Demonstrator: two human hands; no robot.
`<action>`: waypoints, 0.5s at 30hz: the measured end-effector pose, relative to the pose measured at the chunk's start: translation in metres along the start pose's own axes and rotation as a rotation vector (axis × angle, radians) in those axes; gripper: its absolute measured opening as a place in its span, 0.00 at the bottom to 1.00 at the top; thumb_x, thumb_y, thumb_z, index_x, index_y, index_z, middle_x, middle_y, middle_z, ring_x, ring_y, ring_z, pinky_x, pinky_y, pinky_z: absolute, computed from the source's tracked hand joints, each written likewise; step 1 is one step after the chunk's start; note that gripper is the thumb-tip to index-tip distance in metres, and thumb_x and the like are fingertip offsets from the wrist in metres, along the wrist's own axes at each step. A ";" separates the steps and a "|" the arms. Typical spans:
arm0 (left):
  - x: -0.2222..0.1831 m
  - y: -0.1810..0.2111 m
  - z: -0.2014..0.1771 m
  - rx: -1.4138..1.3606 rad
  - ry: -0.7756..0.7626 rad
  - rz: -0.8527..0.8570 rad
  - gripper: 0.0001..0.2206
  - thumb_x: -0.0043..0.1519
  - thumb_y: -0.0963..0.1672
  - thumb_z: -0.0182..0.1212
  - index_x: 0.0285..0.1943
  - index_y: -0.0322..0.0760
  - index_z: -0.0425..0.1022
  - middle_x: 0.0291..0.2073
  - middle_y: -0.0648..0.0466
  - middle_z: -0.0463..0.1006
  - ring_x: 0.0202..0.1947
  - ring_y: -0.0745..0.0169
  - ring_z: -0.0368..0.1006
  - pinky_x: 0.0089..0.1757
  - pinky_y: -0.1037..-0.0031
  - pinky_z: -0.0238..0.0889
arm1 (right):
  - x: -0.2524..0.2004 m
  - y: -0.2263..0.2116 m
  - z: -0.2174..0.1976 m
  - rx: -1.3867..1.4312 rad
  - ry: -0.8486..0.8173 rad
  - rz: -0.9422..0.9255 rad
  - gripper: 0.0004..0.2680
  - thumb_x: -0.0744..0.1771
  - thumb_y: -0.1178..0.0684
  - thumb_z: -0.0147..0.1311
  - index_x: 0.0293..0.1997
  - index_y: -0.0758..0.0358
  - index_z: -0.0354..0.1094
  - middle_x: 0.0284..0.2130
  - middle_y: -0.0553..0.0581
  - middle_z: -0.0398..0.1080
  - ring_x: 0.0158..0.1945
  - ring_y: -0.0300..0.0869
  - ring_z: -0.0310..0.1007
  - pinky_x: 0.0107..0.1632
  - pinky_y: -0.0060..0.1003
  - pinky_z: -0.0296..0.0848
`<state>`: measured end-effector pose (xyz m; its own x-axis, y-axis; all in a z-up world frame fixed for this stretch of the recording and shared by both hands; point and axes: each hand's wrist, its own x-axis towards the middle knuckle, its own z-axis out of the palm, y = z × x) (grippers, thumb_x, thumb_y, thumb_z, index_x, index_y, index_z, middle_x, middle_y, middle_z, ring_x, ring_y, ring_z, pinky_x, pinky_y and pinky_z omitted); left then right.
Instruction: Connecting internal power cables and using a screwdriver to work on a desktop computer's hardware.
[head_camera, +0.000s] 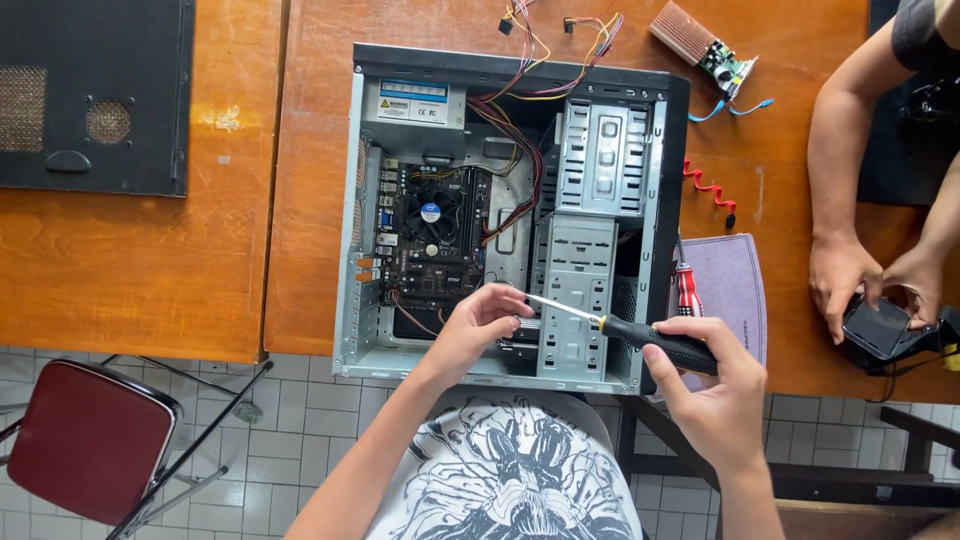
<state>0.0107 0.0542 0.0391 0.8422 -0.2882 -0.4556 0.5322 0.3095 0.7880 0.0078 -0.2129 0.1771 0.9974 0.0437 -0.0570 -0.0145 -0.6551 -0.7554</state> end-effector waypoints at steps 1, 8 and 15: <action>-0.001 0.000 -0.001 0.000 -0.001 -0.003 0.13 0.62 0.37 0.60 0.56 0.38 0.73 0.47 0.49 0.82 0.48 0.65 0.77 0.45 0.77 0.69 | -0.003 0.003 0.000 0.000 0.000 0.003 0.08 0.65 0.53 0.61 0.46 0.59 0.73 0.42 0.55 0.76 0.46 0.41 0.77 0.49 0.31 0.76; -0.014 0.046 -0.021 0.125 0.158 0.069 0.12 0.61 0.37 0.59 0.53 0.37 0.74 0.42 0.51 0.78 0.45 0.63 0.75 0.49 0.76 0.71 | -0.007 0.055 -0.008 0.321 0.278 0.247 0.08 0.68 0.55 0.59 0.50 0.62 0.68 0.44 0.59 0.73 0.33 0.40 0.72 0.38 0.29 0.71; -0.046 0.105 -0.074 0.121 0.591 0.188 0.11 0.64 0.37 0.58 0.55 0.33 0.70 0.41 0.51 0.74 0.41 0.65 0.71 0.47 0.79 0.71 | 0.000 0.148 -0.003 1.117 0.485 0.607 0.16 0.67 0.45 0.62 0.57 0.56 0.64 0.49 0.54 0.71 0.49 0.40 0.73 0.51 0.33 0.75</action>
<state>0.0337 0.1672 0.1119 0.8441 0.3217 -0.4290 0.3857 0.1917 0.9025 0.0060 -0.3122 0.0676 0.7348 -0.4490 -0.5084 -0.2739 0.4892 -0.8280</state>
